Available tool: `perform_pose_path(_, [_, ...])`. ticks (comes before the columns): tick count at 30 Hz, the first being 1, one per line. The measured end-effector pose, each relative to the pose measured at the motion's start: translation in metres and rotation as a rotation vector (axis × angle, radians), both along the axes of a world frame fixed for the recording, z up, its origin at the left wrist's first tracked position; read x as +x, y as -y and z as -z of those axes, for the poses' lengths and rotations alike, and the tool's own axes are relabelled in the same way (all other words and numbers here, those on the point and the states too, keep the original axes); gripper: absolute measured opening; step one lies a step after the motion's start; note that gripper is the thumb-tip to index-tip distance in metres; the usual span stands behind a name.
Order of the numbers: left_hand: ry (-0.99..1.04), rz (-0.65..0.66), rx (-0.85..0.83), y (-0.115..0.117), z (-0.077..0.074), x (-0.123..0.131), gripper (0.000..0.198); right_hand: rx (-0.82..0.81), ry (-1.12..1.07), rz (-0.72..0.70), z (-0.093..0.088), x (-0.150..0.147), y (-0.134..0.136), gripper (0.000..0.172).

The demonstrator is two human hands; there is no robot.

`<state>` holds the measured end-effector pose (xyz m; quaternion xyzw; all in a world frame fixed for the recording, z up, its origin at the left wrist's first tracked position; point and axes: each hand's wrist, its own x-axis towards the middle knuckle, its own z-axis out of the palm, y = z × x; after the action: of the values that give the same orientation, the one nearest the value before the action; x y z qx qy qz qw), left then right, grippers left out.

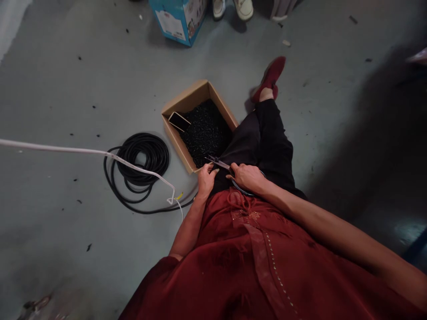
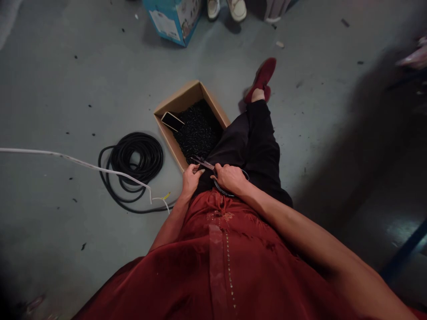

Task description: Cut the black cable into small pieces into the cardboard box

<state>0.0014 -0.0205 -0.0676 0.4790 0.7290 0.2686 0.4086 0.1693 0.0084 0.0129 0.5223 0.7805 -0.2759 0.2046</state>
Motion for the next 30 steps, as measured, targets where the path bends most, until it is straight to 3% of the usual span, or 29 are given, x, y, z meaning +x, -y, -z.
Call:
perform_pose_path(6, [-0.01, 0.006, -0.011, -0.002, -0.003, 0.001, 0.017, -0.03, -0.019, 0.015, 0.0, 0.0, 0.0, 0.048])
perform_pose_path(12, [0.038, -0.037, 0.008, -0.001, -0.004, -0.003, 0.019, -0.006, -0.043, 0.051, 0.0, 0.003, 0.0, 0.054])
perform_pose_path(20, [0.172, -0.16, 0.084, -0.011, -0.022, -0.01, 0.039, -0.09, -0.257, 0.266, 0.007, 0.029, 0.005, 0.052])
perform_pose_path(25, [0.224, -0.005, 0.131, -0.014, -0.034, -0.004, 0.041, -0.063, -0.489, 0.384, 0.004, 0.035, 0.002, 0.045])
perform_pose_path(30, [0.272, 0.135, 0.133, -0.009, -0.036, 0.003, 0.044, -0.065, -0.584, 0.459, -0.004, 0.034, -0.005, 0.046])
